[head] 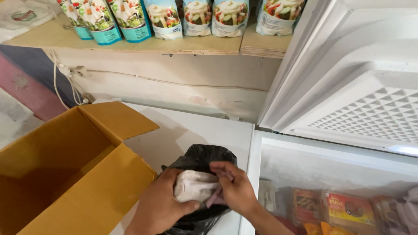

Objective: Organizing and stocking frozen food items from a black plastic bag into a chest freezer.

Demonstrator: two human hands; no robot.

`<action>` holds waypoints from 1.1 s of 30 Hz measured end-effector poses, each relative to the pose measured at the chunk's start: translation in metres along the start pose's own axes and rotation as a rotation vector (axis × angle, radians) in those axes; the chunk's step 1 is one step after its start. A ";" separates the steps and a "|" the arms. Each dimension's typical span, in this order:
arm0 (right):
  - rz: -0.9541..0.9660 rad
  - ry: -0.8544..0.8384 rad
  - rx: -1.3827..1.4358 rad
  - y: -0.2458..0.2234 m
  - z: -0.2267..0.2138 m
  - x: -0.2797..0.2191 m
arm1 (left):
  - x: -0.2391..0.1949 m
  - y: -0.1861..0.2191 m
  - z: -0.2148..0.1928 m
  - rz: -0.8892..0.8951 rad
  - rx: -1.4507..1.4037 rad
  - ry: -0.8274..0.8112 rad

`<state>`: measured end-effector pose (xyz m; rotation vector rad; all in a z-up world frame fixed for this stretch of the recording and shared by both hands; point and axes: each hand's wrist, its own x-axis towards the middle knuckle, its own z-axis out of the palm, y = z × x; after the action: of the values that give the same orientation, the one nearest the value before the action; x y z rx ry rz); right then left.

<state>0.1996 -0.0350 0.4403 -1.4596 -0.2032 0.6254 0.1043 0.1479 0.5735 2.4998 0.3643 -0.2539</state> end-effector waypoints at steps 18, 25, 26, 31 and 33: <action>-0.465 -0.148 0.716 -0.044 -0.093 -0.046 | 0.009 0.086 0.017 0.300 -1.258 0.372; -0.226 0.187 0.622 -0.074 -0.137 -0.124 | 0.002 0.141 0.129 0.178 -1.431 0.150; -0.257 0.242 0.651 -0.069 -0.148 -0.132 | 0.002 0.146 0.145 0.150 -1.451 0.053; -0.138 0.469 0.607 0.035 -0.220 -0.153 | -0.007 0.151 0.245 0.081 -1.536 -0.264; -0.099 0.561 0.588 0.073 -0.240 -0.158 | 0.000 0.142 0.295 -0.028 -1.573 -0.329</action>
<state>0.1680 -0.3231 0.3771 -0.9915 0.3251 0.1492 0.1200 -0.1362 0.4112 0.8891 0.2716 -0.2327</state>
